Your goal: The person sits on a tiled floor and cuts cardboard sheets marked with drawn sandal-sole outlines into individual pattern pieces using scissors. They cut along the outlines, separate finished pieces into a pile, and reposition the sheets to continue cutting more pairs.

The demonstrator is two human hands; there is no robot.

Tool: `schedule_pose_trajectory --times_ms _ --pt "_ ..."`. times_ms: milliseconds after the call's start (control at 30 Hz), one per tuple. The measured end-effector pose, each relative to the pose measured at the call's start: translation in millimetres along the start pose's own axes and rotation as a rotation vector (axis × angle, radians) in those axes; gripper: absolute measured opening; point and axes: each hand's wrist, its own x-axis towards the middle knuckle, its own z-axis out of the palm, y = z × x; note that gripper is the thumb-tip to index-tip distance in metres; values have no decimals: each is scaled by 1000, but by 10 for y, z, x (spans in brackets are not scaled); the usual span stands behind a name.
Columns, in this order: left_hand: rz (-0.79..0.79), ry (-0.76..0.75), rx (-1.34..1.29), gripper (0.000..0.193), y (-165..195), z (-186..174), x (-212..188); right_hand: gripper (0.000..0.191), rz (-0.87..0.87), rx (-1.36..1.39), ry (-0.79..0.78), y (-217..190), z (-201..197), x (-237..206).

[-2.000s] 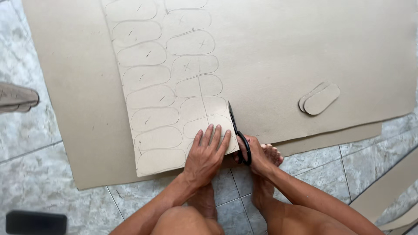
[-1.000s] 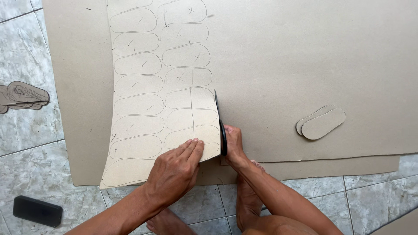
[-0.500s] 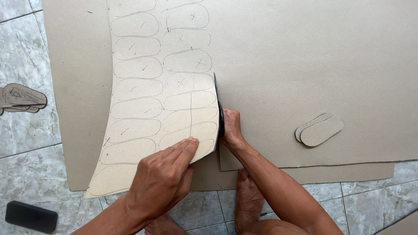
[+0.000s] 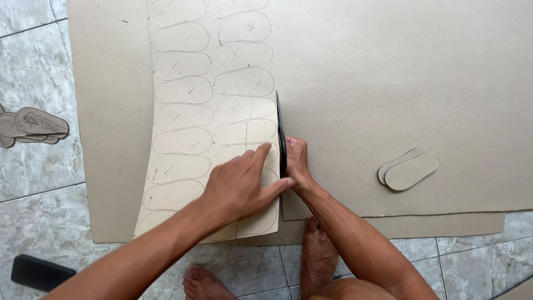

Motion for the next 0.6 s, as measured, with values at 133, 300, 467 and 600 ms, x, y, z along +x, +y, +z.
schedule_pose_trajectory --times_ms 133,300,467,600 --pt "-33 -52 77 75 15 32 414 45 75 24 45 -68 19 -1" --pt "78 93 63 22 -14 118 495 49 164 33 39 -128 34 2" --pt "151 205 23 20 -11 89 361 50 83 20 32 -187 42 104" --pt "113 125 -25 18 13 -97 262 44 170 117 36 -277 61 255"
